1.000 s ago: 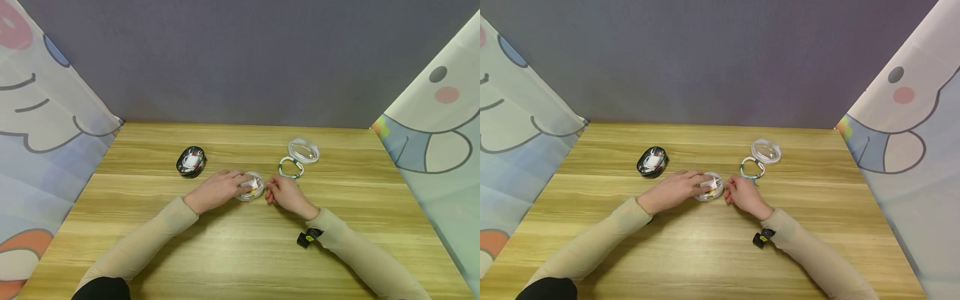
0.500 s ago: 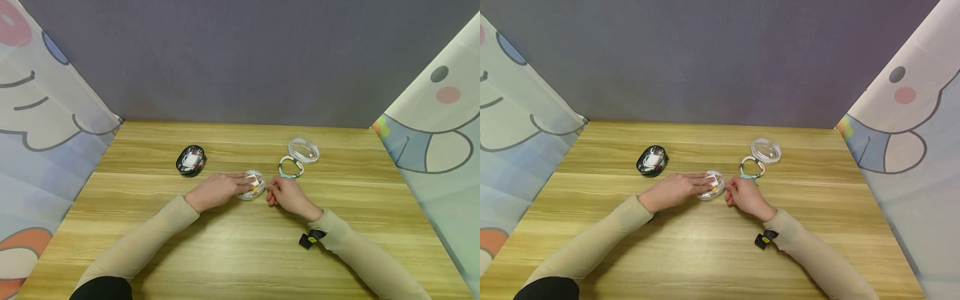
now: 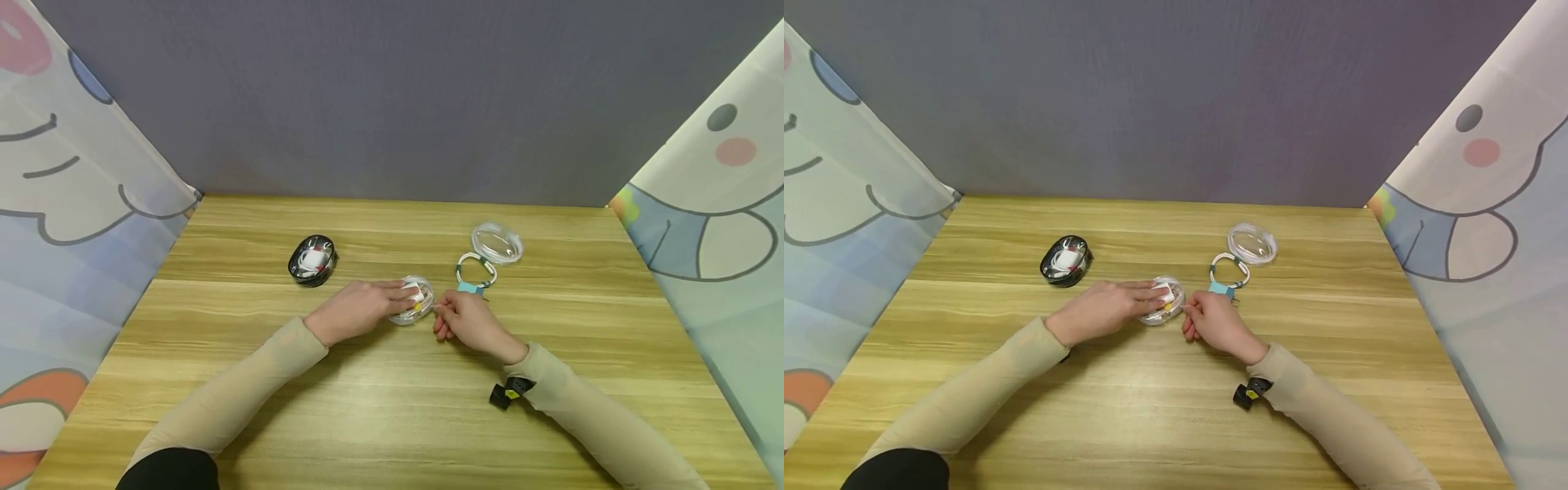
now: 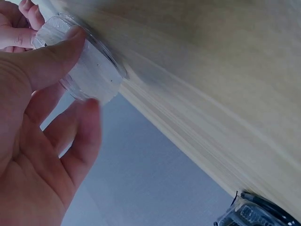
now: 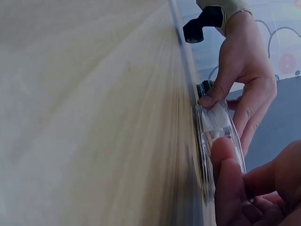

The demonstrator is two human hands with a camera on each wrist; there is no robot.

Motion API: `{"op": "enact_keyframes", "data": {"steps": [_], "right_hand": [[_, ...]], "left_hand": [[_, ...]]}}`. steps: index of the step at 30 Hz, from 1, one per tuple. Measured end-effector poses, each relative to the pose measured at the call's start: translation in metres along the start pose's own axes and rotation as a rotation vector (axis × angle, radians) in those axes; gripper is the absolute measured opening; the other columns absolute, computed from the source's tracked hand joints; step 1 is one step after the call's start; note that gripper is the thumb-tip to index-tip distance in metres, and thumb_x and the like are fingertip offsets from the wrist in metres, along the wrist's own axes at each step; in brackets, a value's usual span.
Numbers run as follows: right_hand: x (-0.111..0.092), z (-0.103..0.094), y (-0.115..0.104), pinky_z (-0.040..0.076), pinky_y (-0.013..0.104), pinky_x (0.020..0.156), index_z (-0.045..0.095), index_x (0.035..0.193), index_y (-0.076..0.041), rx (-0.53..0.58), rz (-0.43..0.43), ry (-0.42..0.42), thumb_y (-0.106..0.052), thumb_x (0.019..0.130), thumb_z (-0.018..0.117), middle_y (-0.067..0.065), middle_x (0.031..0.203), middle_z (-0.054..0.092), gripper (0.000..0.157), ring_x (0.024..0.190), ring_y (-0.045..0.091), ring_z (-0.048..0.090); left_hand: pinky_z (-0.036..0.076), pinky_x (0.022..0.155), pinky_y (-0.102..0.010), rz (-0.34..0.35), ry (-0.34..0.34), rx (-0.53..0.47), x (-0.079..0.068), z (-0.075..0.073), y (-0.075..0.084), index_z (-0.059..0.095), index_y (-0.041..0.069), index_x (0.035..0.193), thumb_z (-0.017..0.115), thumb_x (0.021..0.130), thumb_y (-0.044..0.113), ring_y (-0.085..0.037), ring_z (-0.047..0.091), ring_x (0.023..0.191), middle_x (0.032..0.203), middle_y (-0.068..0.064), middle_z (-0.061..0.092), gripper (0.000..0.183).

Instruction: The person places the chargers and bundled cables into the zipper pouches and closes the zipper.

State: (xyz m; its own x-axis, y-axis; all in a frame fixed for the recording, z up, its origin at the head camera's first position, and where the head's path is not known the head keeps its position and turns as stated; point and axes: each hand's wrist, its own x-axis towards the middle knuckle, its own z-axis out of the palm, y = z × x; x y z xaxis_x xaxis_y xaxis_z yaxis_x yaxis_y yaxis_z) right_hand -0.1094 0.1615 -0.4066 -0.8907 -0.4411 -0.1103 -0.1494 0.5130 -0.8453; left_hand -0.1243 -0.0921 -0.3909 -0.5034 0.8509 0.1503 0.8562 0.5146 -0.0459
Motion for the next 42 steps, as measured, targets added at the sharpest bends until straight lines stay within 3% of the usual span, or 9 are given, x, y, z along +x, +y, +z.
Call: {"op": "enact_keyframes", "data": {"steps": [8,17,21,28,39,42], "right_hand": [[0.002,-0.006,-0.003,0.057,0.031,0.057,0.063,0.093,0.006,0.072,0.040,-0.055,-0.004,0.103,0.051,0.007,0.074,0.069,0.019,0.063,0.020,0.069],[0.001,-0.015,-0.007,0.058,0.031,0.059,0.065,0.098,0.007,0.035,0.014,-0.051,-0.005,0.103,0.052,0.006,0.077,0.068,0.018,0.066,0.021,0.068],[0.001,-0.019,-0.007,0.058,0.031,0.060,0.066,0.097,0.006,0.028,-0.041,-0.029,-0.003,0.101,0.055,0.008,0.079,0.069,0.015,0.068,0.022,0.069],[0.005,-0.036,-0.007,0.059,0.037,0.064,0.065,0.098,0.010,0.041,-0.096,0.035,-0.001,0.100,0.056,0.016,0.082,0.070,0.015,0.071,0.029,0.069],[0.020,-0.084,0.001,0.059,0.034,0.066,0.062,0.105,0.016,0.121,-0.158,0.180,-0.006,0.103,0.053,0.026,0.091,0.067,0.023,0.076,0.021,0.070],[0.023,-0.096,0.003,0.059,0.033,0.068,0.062,0.106,0.015,0.095,-0.161,0.250,-0.007,0.103,0.054,0.028,0.093,0.067,0.024,0.077,0.021,0.070]], "left_hand": [[0.058,0.069,-0.035,0.022,-0.020,-0.002,0.000,-0.002,-0.003,0.064,0.025,0.136,0.062,0.091,-0.002,-0.018,0.051,0.132,0.145,0.007,0.053,0.052],[0.056,0.084,-0.037,0.012,-0.037,-0.061,0.002,-0.002,-0.007,0.063,0.021,0.137,0.067,0.086,-0.003,-0.020,0.050,0.133,0.146,0.005,0.053,0.057],[0.052,0.094,-0.039,-0.050,-0.017,-0.107,0.003,0.000,-0.015,0.064,0.016,0.136,0.065,0.089,-0.005,-0.025,0.051,0.132,0.146,0.000,0.053,0.052],[0.052,0.094,-0.043,-0.206,-0.003,-0.135,0.010,0.002,-0.036,0.064,0.017,0.136,0.067,0.095,0.010,-0.024,0.049,0.134,0.149,0.001,0.049,0.041],[0.051,0.096,-0.044,-0.307,-0.043,-0.147,0.031,0.004,-0.054,0.060,0.017,0.140,0.071,0.094,0.013,-0.026,0.047,0.135,0.152,0.001,0.045,0.048],[0.051,0.095,-0.044,-0.327,-0.050,-0.155,0.036,0.006,-0.057,0.058,0.018,0.141,0.071,0.094,0.013,-0.026,0.044,0.138,0.153,0.003,0.043,0.049]]}}
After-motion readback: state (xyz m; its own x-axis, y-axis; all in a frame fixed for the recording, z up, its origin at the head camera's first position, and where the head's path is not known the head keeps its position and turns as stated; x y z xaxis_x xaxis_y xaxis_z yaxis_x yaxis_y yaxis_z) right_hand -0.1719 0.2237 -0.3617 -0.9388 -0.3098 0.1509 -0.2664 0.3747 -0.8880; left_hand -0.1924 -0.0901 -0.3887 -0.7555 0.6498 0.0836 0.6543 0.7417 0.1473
